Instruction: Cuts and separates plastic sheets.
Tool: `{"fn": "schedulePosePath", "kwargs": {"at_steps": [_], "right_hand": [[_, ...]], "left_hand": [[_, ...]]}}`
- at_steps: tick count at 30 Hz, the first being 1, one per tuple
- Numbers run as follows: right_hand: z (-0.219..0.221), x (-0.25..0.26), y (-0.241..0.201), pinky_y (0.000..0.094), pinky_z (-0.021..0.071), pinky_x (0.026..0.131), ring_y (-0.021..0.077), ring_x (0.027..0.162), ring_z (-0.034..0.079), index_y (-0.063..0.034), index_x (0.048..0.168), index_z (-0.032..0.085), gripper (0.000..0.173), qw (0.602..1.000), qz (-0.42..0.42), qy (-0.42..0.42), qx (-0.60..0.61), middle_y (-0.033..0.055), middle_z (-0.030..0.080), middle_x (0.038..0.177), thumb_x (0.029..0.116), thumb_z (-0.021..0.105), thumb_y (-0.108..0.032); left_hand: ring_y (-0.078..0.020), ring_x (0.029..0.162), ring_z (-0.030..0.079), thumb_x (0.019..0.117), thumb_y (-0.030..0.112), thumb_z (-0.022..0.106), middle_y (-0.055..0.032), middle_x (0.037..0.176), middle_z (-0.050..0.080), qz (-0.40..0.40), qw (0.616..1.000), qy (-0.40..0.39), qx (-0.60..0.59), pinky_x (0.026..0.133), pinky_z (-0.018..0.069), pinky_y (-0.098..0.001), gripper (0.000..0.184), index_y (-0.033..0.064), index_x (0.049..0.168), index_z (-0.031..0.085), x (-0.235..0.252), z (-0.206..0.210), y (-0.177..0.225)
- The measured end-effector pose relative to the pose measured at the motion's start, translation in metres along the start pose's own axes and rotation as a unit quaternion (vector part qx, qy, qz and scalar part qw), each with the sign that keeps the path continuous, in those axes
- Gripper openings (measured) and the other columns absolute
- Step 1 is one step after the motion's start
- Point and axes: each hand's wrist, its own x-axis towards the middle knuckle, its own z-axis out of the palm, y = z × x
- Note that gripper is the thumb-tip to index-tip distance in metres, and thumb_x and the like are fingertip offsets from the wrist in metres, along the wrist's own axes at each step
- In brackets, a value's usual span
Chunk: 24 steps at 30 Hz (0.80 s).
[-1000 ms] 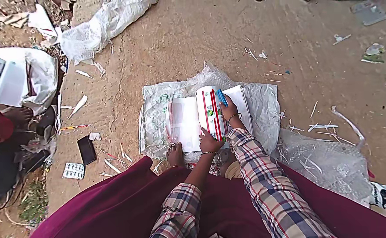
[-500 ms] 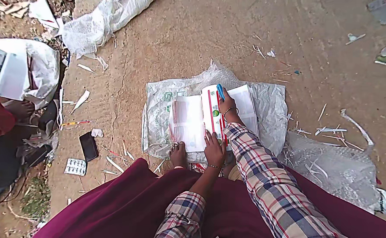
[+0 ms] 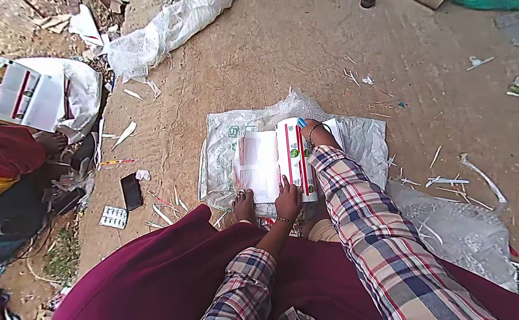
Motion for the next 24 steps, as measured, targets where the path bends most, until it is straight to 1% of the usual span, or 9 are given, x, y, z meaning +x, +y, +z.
{"fn": "schedulePosePath", "kwargs": {"at_steps": [3,7,9,10,12,16,21,23,24], "right_hand": [[0.000,-0.012,0.006,0.0625,0.0452,0.101,0.0434,0.125,0.058,0.0030,0.143,0.053,0.041,1.000,0.005,-0.027,0.010,0.0305,0.058,0.136,0.1050,0.052,-0.012],[0.010,-0.024,0.020,0.0579,0.0496,0.087,0.0388,0.103,0.063,-0.0038,0.150,0.049,0.046,0.998,0.029,-0.037,0.043,0.0288,0.061,0.125,0.1036,0.051,-0.010],[0.013,-0.031,0.028,0.0500,0.0500,0.076,0.0311,0.087,0.060,-0.0071,0.151,0.047,0.048,0.996,0.036,-0.048,0.060,0.0236,0.062,0.112,0.1037,0.051,-0.010],[0.016,-0.035,0.033,0.0420,0.0474,0.067,0.0236,0.075,0.054,-0.0104,0.151,0.046,0.047,0.995,0.040,-0.058,0.068,0.0164,0.058,0.100,0.1042,0.049,-0.011],[0.021,-0.048,0.042,0.0348,0.0420,0.059,0.0174,0.066,0.046,-0.0137,0.150,0.047,0.045,0.992,0.052,-0.080,0.088,0.0099,0.052,0.089,0.1051,0.048,-0.011],[0.036,-0.077,0.054,0.0371,0.0432,0.060,0.0196,0.067,0.047,-0.0179,0.157,0.041,0.051,0.992,0.052,-0.073,0.087,0.0140,0.055,0.094,0.1062,0.048,-0.012],[0.050,-0.113,0.066,0.0553,0.0503,0.083,0.0366,0.095,0.063,-0.0088,0.155,0.044,0.050,0.997,-0.005,-0.052,0.049,0.0283,0.062,0.124,0.1052,0.050,-0.009],[0.071,-0.113,0.079,0.0565,0.0497,0.078,0.0385,0.087,0.062,-0.0050,0.153,0.045,0.045,0.994,-0.031,-0.005,0.100,0.0312,0.062,0.115,0.1080,0.048,-0.012],[0.081,-0.115,0.086,0.0585,0.0503,0.079,0.0415,0.089,0.063,-0.0034,0.155,0.042,0.048,0.987,-0.045,0.029,0.154,0.0349,0.062,0.119,0.1091,0.049,-0.014]], "left_hand": [[-0.0387,0.150,0.039,0.1102,0.039,0.042,-0.0206,0.169,0.025,0.001,1.000,-0.011,-0.008,0.107,0.0493,-0.0491,0.048,0.0010,0.130,0.062,0.000,-0.002,-0.001],[-0.0393,0.152,0.034,0.1051,0.046,0.053,-0.0219,0.170,0.018,-0.005,0.999,-0.050,-0.006,0.109,0.0479,-0.0497,0.052,0.0014,0.131,0.061,-0.003,-0.009,0.002],[-0.0410,0.152,0.033,0.1055,0.045,0.053,-0.0225,0.171,0.016,-0.009,0.998,-0.062,-0.002,0.109,0.0474,-0.0506,0.051,0.0022,0.133,0.061,-0.003,-0.013,0.005],[-0.0416,0.152,0.032,0.1068,0.041,0.051,-0.0221,0.171,0.014,-0.011,0.998,-0.067,-0.006,0.111,0.0461,-0.0508,0.049,0.0032,0.136,0.061,-0.003,-0.014,0.006],[-0.0407,0.154,0.030,0.1082,0.035,0.048,-0.0210,0.171,0.014,-0.011,0.998,-0.066,-0.023,0.114,0.0430,-0.0502,0.044,0.0047,0.138,0.061,-0.006,-0.014,0.005],[-0.0392,0.154,0.029,0.1085,0.028,0.048,-0.0208,0.171,0.016,0.001,0.996,-0.064,-0.057,0.119,0.0384,-0.0502,0.040,0.0028,0.136,0.062,-0.009,-0.020,0.002],[-0.0391,0.150,0.039,0.1093,0.027,0.048,-0.0194,0.170,0.023,-0.004,0.993,-0.064,-0.100,0.115,0.0417,-0.0536,0.041,0.0018,0.140,0.060,-0.018,-0.030,0.000],[-0.0385,0.146,0.044,0.1095,0.025,0.047,-0.0199,0.167,0.030,-0.003,0.991,-0.048,-0.125,0.115,0.0418,-0.0556,0.040,0.0008,0.138,0.061,-0.019,-0.034,-0.005],[-0.0381,0.144,0.047,0.1093,0.023,0.047,-0.0212,0.163,0.037,0.003,0.990,-0.039,-0.139,0.114,0.0425,-0.0565,0.039,-0.0010,0.136,0.062,-0.018,-0.037,-0.007]]}}
